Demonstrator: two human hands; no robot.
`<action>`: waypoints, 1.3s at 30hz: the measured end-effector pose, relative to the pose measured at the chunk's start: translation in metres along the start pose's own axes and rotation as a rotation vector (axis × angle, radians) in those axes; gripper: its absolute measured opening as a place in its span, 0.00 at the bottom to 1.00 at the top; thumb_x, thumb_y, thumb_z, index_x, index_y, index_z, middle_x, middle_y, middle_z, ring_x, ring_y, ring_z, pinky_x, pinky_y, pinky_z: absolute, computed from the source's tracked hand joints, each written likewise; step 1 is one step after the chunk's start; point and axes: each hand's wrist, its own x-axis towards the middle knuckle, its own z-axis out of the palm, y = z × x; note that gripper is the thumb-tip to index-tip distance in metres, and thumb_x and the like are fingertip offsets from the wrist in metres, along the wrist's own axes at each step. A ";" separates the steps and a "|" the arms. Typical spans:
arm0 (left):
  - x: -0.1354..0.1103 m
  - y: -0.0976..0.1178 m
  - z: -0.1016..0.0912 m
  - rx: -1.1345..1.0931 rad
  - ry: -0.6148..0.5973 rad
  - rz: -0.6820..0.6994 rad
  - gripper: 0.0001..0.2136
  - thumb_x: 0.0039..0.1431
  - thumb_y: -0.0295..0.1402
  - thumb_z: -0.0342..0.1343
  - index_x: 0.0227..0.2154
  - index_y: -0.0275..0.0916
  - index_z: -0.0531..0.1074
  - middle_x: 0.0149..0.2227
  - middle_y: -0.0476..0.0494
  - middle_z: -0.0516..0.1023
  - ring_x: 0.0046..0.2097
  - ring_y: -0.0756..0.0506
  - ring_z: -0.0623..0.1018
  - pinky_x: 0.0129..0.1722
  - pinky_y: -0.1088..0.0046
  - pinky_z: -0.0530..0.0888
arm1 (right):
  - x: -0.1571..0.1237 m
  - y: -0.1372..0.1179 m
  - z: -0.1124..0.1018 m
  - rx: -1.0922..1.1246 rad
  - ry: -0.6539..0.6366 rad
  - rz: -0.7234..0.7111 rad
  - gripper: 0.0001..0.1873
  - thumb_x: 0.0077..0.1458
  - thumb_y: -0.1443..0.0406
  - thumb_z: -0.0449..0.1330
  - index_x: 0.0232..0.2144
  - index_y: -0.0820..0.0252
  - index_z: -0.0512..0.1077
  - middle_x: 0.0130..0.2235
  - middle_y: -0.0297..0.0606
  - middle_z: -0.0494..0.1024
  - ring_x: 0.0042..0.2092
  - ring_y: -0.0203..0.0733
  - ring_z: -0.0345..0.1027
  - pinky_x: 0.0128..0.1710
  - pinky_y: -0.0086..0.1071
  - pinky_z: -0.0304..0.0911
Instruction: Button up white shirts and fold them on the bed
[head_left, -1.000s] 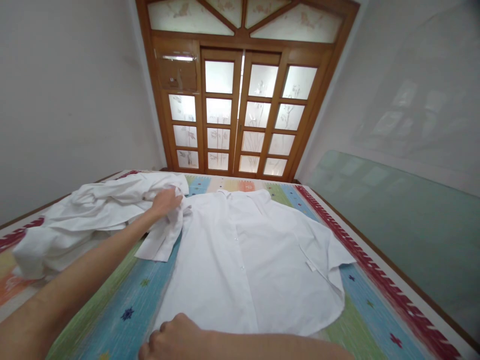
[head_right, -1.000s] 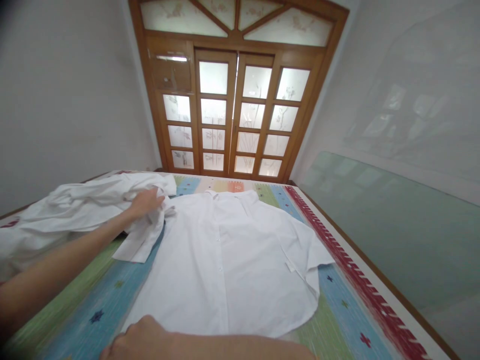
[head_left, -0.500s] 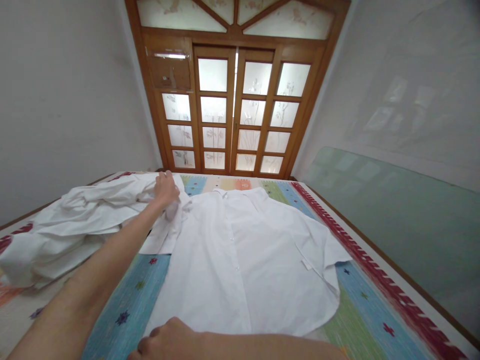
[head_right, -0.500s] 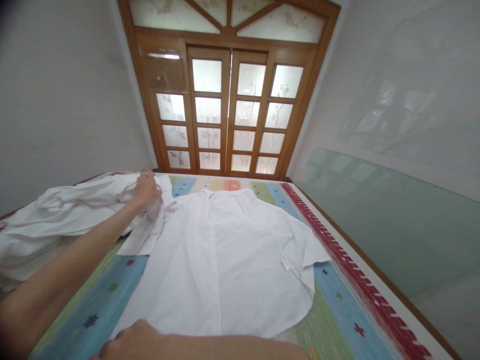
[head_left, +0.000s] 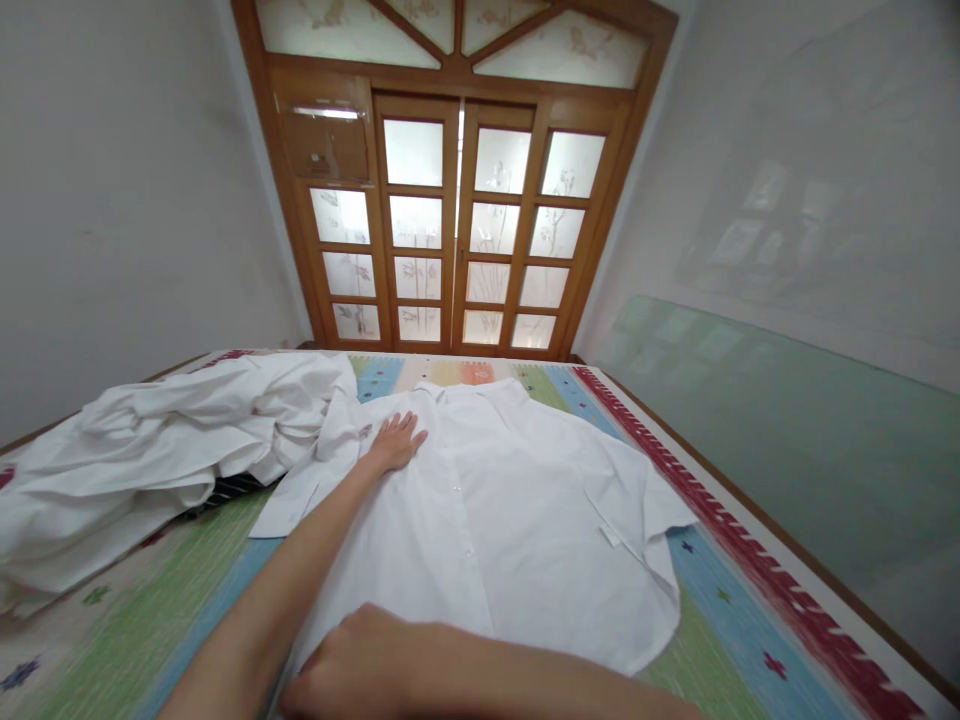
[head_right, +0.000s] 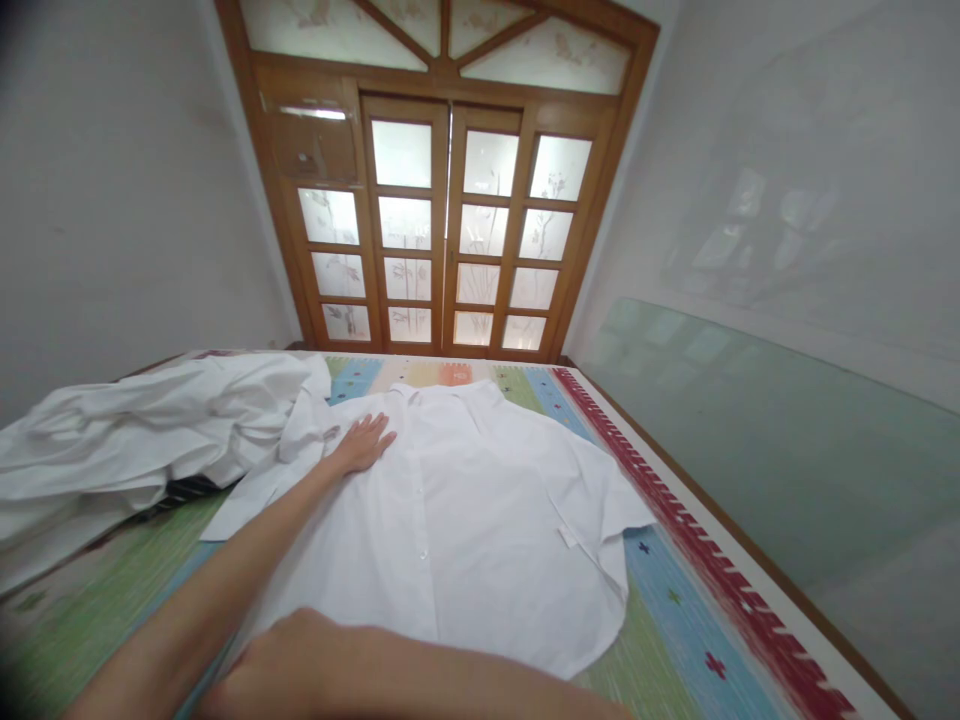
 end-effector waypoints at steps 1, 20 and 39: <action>-0.002 0.000 0.003 0.007 0.014 -0.007 0.29 0.67 0.46 0.31 0.64 0.33 0.53 0.68 0.33 0.50 0.69 0.35 0.49 0.63 0.52 0.50 | -0.008 0.014 -0.008 -0.033 0.089 0.093 0.20 0.60 0.50 0.52 0.29 0.57 0.73 0.28 0.35 0.79 0.30 0.41 0.73 0.26 0.30 0.63; -0.002 0.000 0.007 -0.010 0.063 -0.031 0.28 0.68 0.45 0.32 0.64 0.36 0.54 0.67 0.39 0.53 0.69 0.40 0.50 0.65 0.54 0.49 | -0.155 0.199 0.013 -0.288 0.597 0.997 0.25 0.62 0.58 0.51 0.57 0.65 0.66 0.61 0.50 0.64 0.62 0.54 0.52 0.60 0.45 0.48; -0.030 0.004 0.007 0.068 0.294 -0.254 0.21 0.66 0.32 0.38 0.56 0.33 0.66 0.62 0.33 0.65 0.64 0.38 0.62 0.62 0.55 0.56 | -0.040 0.264 -0.061 0.747 1.014 1.033 0.15 0.50 0.70 0.57 0.43 0.58 0.68 0.41 0.38 0.77 0.36 0.37 0.71 0.35 0.29 0.67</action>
